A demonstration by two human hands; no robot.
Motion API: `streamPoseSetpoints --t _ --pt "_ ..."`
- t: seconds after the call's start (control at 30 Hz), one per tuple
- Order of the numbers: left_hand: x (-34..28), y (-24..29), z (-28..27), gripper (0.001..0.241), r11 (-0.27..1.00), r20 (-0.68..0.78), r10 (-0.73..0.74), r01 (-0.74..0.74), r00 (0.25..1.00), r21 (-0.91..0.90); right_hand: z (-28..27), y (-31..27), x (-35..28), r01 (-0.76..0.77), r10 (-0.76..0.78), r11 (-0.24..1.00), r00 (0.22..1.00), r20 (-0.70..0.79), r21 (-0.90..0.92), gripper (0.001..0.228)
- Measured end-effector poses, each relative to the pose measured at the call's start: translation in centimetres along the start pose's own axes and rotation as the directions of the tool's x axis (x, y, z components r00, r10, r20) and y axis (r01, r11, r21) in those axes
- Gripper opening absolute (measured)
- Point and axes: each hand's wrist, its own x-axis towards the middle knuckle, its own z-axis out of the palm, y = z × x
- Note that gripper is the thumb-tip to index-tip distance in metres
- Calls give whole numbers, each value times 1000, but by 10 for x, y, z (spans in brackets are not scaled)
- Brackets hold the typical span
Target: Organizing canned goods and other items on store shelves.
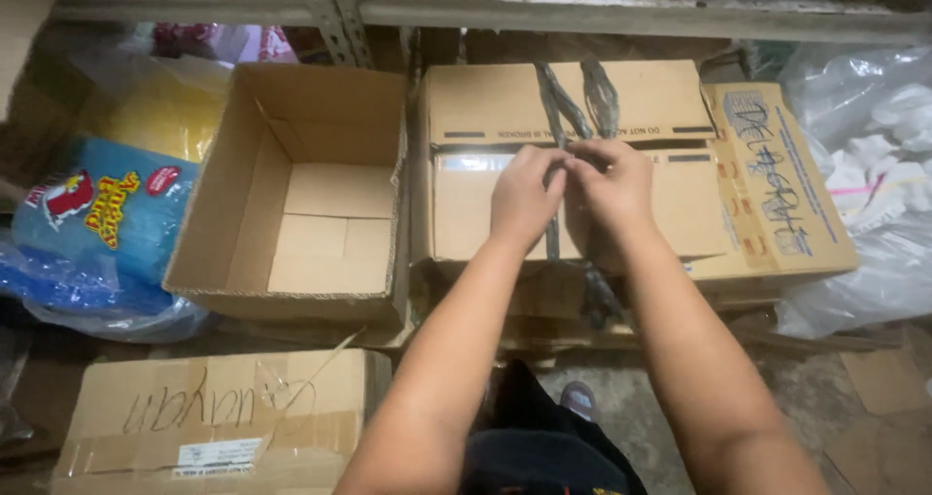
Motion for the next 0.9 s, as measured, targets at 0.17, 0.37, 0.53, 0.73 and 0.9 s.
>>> streamPoseSetpoints --t 0.17,0.37,0.53,0.73,0.9 --pt "4 -4 3 15 998 -3 -58 58 998 8 -5 2 21 -297 328 858 945 -3 419 22" --pt "5 -8 4 21 994 -8 -108 108 994 28 -34 26 64 -499 373 662 867 331 560 29" --pt "7 2 -4 19 983 21 -181 181 983 2 -76 -15 74 -221 299 942 895 332 -254 40" --pt "4 -7 -3 13 992 38 -112 114 993 -52 -141 97 114 276 -419 274 897 144 -921 27" --pt "16 2 -13 24 922 63 -362 367 930 -124 -208 215 143 -12 -321 337 938 -127 -942 20"
